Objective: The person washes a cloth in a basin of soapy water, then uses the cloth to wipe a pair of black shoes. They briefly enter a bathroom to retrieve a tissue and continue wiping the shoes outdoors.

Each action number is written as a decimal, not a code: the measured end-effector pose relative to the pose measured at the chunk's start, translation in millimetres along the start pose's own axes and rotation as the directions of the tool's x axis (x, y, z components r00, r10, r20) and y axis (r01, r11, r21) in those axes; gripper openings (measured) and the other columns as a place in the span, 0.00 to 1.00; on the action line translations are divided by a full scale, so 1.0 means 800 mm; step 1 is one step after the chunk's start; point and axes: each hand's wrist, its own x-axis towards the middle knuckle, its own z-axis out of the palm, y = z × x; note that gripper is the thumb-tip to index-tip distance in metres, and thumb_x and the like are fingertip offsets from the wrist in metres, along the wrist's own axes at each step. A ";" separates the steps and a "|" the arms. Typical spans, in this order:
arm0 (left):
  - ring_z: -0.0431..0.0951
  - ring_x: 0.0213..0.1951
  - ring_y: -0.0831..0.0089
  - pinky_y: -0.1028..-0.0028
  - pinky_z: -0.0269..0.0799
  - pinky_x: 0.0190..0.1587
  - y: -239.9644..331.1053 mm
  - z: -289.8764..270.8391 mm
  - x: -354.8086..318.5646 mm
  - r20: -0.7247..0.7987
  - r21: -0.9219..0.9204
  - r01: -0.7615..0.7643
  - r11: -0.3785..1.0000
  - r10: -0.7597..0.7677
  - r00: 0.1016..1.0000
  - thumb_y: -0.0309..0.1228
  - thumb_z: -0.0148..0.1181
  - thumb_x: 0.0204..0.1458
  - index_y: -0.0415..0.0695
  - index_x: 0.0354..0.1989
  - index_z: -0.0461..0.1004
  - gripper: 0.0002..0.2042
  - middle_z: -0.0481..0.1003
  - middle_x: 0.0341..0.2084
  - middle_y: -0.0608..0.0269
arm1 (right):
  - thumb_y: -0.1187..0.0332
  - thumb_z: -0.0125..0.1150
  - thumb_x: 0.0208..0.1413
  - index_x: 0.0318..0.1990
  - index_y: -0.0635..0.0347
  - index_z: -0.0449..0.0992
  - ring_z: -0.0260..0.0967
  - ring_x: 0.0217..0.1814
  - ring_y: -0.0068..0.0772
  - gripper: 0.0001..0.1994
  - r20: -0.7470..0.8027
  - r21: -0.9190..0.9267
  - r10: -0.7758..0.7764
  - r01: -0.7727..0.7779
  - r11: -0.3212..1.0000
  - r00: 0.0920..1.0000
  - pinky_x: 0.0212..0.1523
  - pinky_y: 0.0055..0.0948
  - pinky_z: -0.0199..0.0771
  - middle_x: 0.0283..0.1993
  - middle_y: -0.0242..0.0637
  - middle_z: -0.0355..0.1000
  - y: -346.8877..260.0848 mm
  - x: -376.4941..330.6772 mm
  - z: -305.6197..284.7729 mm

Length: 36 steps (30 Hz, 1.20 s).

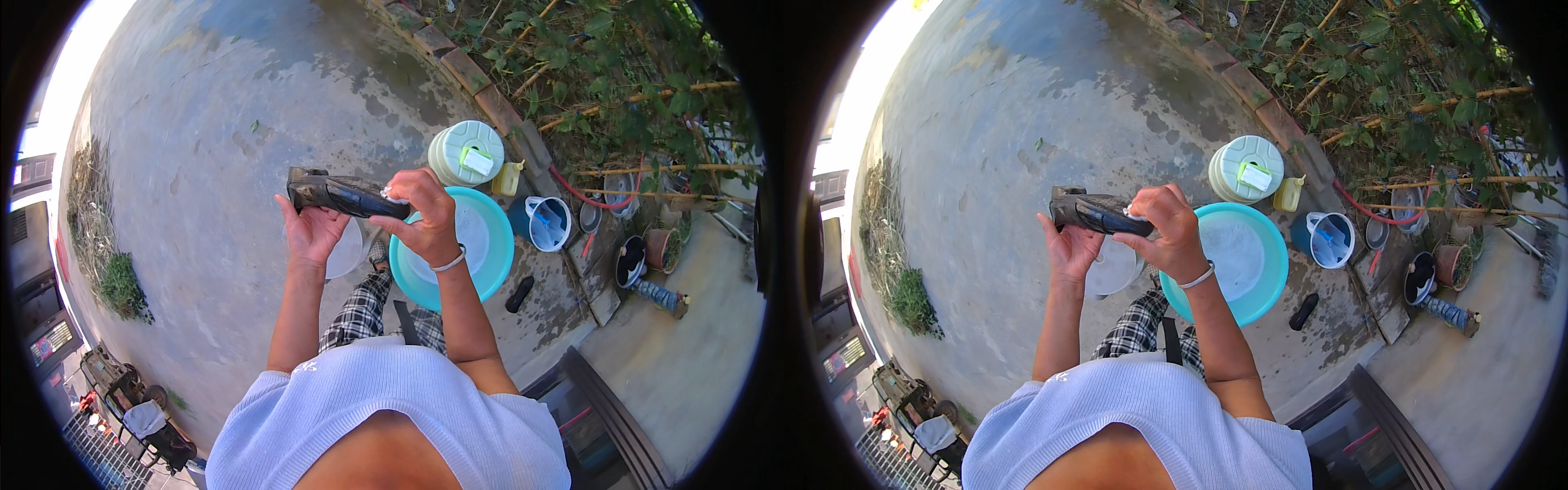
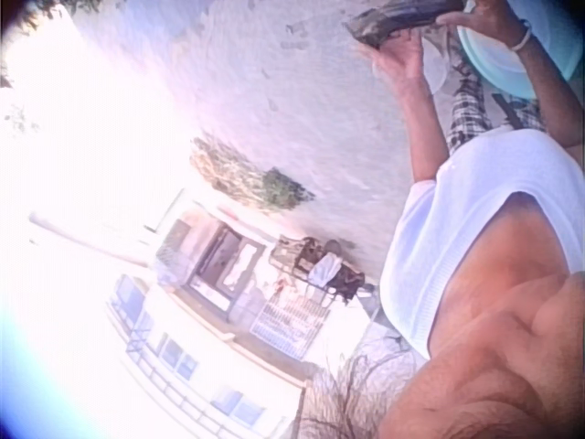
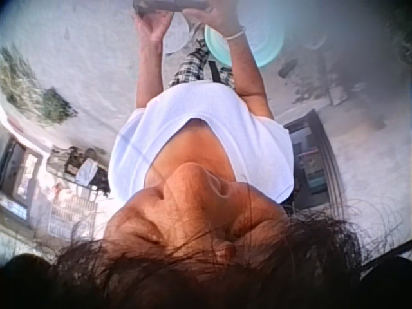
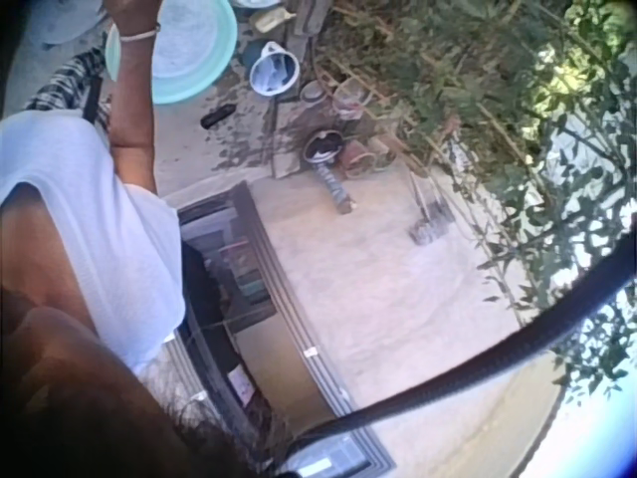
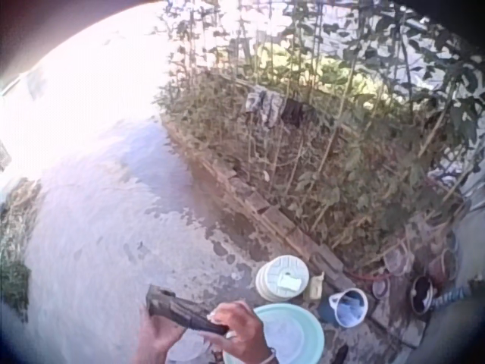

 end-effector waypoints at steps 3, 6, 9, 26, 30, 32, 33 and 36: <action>0.67 0.54 0.54 0.49 0.62 0.55 -0.002 0.023 -0.002 0.011 0.252 0.139 0.958 -0.147 0.989 0.57 0.39 0.55 0.36 0.51 0.64 0.32 0.69 0.48 0.43 | 0.69 0.74 0.30 0.32 0.59 0.71 0.67 0.36 0.34 0.19 0.048 0.054 0.011 -0.013 0.998 0.999 0.35 0.28 0.69 0.34 0.37 0.70 0.007 -0.001 -0.007; 0.68 0.53 0.52 0.51 0.64 0.55 0.011 0.012 0.000 -0.008 0.350 0.195 0.916 -0.205 0.979 0.57 0.34 0.56 0.34 0.52 0.62 0.34 0.68 0.48 0.41 | 0.68 0.73 0.30 0.31 0.59 0.71 0.66 0.37 0.36 0.19 0.062 0.150 0.082 -0.091 0.985 0.995 0.36 0.30 0.68 0.35 0.36 0.70 0.016 -0.002 -0.012; 0.68 0.52 0.50 0.54 0.65 0.55 -0.008 0.030 0.001 -0.128 0.432 0.078 0.898 -0.024 0.991 0.54 0.30 0.58 0.33 0.53 0.60 0.32 0.67 0.48 0.41 | 0.66 0.71 0.36 0.36 0.62 0.72 0.68 0.40 0.39 0.18 -0.148 0.070 0.215 -0.206 0.976 0.965 0.40 0.32 0.69 0.37 0.39 0.70 0.030 -0.008 -0.004; 0.61 0.59 0.65 0.70 0.53 0.61 -0.058 -0.004 -0.034 0.035 0.875 -0.079 0.477 0.102 0.994 0.52 0.27 0.60 0.32 0.58 0.56 0.32 0.64 0.54 0.50 | 0.81 0.55 0.44 0.38 0.63 0.74 0.64 0.40 0.42 0.12 -0.252 -0.363 -0.015 -0.080 0.928 0.968 0.40 0.35 0.68 0.42 0.39 0.68 0.013 -0.031 0.064; 0.68 0.53 0.64 0.70 0.61 0.57 -0.059 -0.031 -0.036 0.023 0.850 -0.127 0.511 0.205 0.979 0.44 0.41 0.60 0.34 0.56 0.59 0.25 0.66 0.52 0.50 | 0.78 0.56 0.42 0.38 0.63 0.73 0.62 0.40 0.41 0.12 -0.241 -0.295 0.002 -0.075 0.952 0.970 0.43 0.34 0.66 0.42 0.39 0.68 0.023 -0.035 0.065; 0.69 0.51 0.67 0.71 0.62 0.54 -0.057 -0.027 -0.041 -0.109 0.983 0.047 0.180 0.355 0.928 0.45 0.42 0.60 0.37 0.56 0.60 0.24 0.67 0.51 0.55 | 0.77 0.58 0.41 0.38 0.63 0.74 0.62 0.41 0.42 0.13 -0.161 -0.252 -0.090 0.047 0.966 0.983 0.44 0.34 0.66 0.42 0.38 0.68 -0.020 -0.029 0.080; 0.68 0.52 0.66 0.71 0.60 0.56 -0.055 -0.023 -0.041 -0.094 0.966 0.004 0.260 0.336 0.937 0.46 0.41 0.60 0.36 0.56 0.59 0.26 0.66 0.51 0.54 | 0.78 0.57 0.41 0.39 0.63 0.74 0.62 0.42 0.42 0.13 -0.156 -0.211 -0.084 0.050 0.976 0.984 0.44 0.35 0.66 0.42 0.38 0.69 -0.024 -0.032 0.089; 0.64 0.56 0.64 0.69 0.55 0.60 -0.053 -0.009 -0.039 -0.035 0.861 -0.111 0.496 0.276 0.961 0.49 0.39 0.59 0.35 0.58 0.56 0.29 0.63 0.54 0.52 | 0.81 0.56 0.42 0.38 0.63 0.74 0.62 0.43 0.43 0.13 -0.162 -0.250 -0.096 0.053 0.967 0.982 0.44 0.35 0.67 0.42 0.37 0.69 -0.005 -0.026 0.076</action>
